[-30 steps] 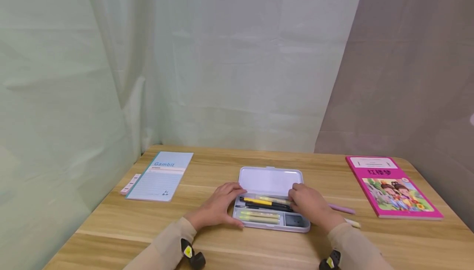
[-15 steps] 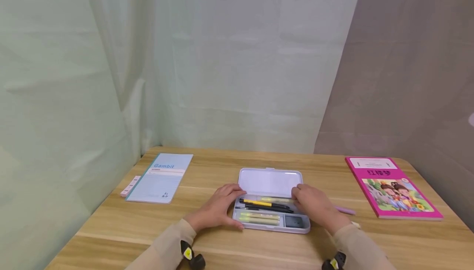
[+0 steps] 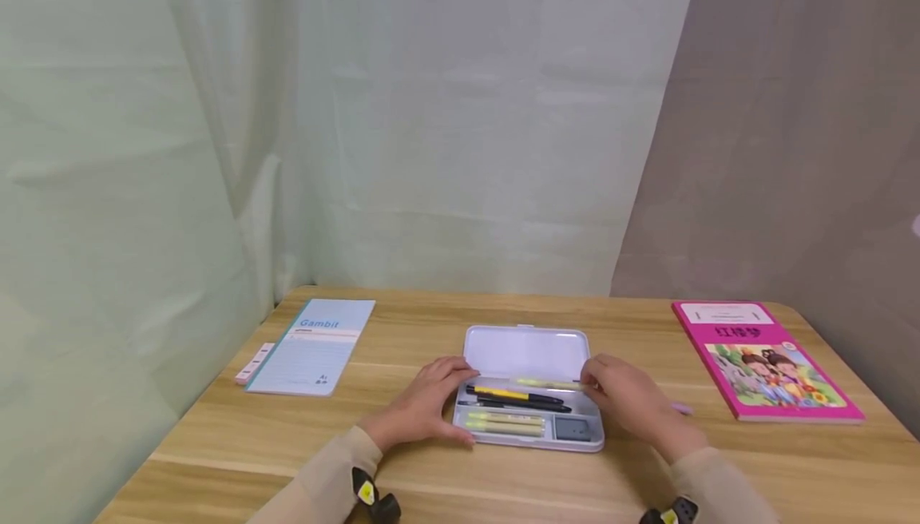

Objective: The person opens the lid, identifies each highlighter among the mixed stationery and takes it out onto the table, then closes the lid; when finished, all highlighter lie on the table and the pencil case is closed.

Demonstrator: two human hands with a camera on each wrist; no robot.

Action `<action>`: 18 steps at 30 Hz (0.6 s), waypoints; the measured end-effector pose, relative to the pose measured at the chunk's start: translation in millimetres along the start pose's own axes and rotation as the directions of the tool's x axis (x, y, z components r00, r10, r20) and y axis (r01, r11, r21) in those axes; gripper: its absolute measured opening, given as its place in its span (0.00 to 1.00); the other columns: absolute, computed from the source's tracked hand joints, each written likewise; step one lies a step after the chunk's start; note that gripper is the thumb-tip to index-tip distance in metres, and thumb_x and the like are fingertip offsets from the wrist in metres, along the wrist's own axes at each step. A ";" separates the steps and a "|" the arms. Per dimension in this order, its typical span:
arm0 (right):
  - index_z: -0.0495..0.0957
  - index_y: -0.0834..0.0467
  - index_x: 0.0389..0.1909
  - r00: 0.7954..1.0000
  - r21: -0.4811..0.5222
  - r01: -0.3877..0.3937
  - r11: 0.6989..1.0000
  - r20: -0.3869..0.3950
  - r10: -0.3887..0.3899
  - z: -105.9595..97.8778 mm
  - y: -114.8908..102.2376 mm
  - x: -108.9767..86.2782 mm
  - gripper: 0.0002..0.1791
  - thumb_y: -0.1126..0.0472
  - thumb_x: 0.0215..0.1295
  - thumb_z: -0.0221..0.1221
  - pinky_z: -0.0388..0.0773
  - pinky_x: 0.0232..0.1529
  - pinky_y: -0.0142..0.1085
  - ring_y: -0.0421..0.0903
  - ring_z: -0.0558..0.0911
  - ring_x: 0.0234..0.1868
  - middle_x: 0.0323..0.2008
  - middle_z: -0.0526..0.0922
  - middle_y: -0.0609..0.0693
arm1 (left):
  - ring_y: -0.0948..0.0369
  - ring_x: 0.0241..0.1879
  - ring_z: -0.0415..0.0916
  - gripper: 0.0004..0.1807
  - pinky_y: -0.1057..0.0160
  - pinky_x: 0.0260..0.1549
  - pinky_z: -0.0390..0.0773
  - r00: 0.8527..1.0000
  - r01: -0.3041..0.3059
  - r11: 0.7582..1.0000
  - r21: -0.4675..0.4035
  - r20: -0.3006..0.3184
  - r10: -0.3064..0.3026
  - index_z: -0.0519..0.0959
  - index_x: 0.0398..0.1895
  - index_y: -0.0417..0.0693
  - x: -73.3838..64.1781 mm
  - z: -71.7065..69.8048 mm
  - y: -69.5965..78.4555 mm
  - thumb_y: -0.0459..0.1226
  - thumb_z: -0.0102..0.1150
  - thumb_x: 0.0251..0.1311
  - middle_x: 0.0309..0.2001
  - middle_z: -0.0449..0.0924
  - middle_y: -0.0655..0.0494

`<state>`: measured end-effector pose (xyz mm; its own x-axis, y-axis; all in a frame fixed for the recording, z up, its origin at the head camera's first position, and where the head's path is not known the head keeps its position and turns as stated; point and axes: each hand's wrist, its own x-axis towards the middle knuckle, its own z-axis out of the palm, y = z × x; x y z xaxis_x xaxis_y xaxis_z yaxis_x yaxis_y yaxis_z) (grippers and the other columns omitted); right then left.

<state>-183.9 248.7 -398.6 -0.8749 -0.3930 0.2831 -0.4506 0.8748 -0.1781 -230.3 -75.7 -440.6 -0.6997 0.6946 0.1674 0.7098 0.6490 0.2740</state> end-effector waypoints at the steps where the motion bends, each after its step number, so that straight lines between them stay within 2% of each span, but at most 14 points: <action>1: 0.78 0.53 0.28 1.000 0.011 -0.006 1.000 -0.004 0.006 -0.8 0.3 -0.9 0.08 0.67 0.53 0.67 0.78 0.31 0.32 0.34 0.73 0.29 0.28 0.76 0.40 | 0.56 0.68 0.60 0.52 0.51 0.70 0.60 1.000 -0.001 1.000 0.003 0.000 0.001 0.68 0.66 0.51 0.1 0.1 -0.2 0.69 0.65 0.39 0.64 0.66 0.56; 7: 0.78 0.52 0.29 0.997 0.093 -0.022 0.995 -0.065 0.028 -3.9 2.8 -7.9 0.09 0.68 0.53 0.67 0.76 0.30 0.30 0.31 0.72 0.29 0.28 0.75 0.39 | 0.56 0.69 0.59 0.52 0.52 0.71 0.59 1.000 0.001 1.000 -0.001 0.003 -0.001 0.68 0.67 0.51 1.4 0.2 -1.2 0.69 0.66 0.38 0.64 0.66 0.56; 13: 0.79 0.52 0.29 0.986 0.104 -0.001 0.995 -0.166 0.018 -6.7 7.0 -15.7 0.10 0.69 0.51 0.68 0.74 0.26 0.28 0.28 0.70 0.28 0.28 0.77 0.38 | 0.57 0.69 0.59 0.52 0.52 0.71 0.57 1.000 0.009 1.000 -0.011 0.011 -0.009 0.67 0.67 0.52 2.1 -0.4 -0.6 0.68 0.67 0.38 0.64 0.66 0.57; 18: 0.79 0.52 0.29 0.980 0.105 -0.007 0.994 -0.195 0.027 -12.8 10.4 -20.9 0.10 0.69 0.50 0.69 0.74 0.26 0.27 0.26 0.68 0.28 0.28 0.76 0.38 | 0.56 0.68 0.59 0.52 0.53 0.71 0.58 1.000 0.002 1.000 -0.010 0.003 -0.002 0.68 0.66 0.51 1.3 0.1 -1.0 0.68 0.67 0.38 0.64 0.66 0.57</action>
<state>-168.0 269.7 -394.3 -0.8352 -0.3062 0.4568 -0.4608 0.8429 -0.2776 -231.8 -75.4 -440.8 -0.7010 0.6940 0.1640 0.7073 0.6473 0.2843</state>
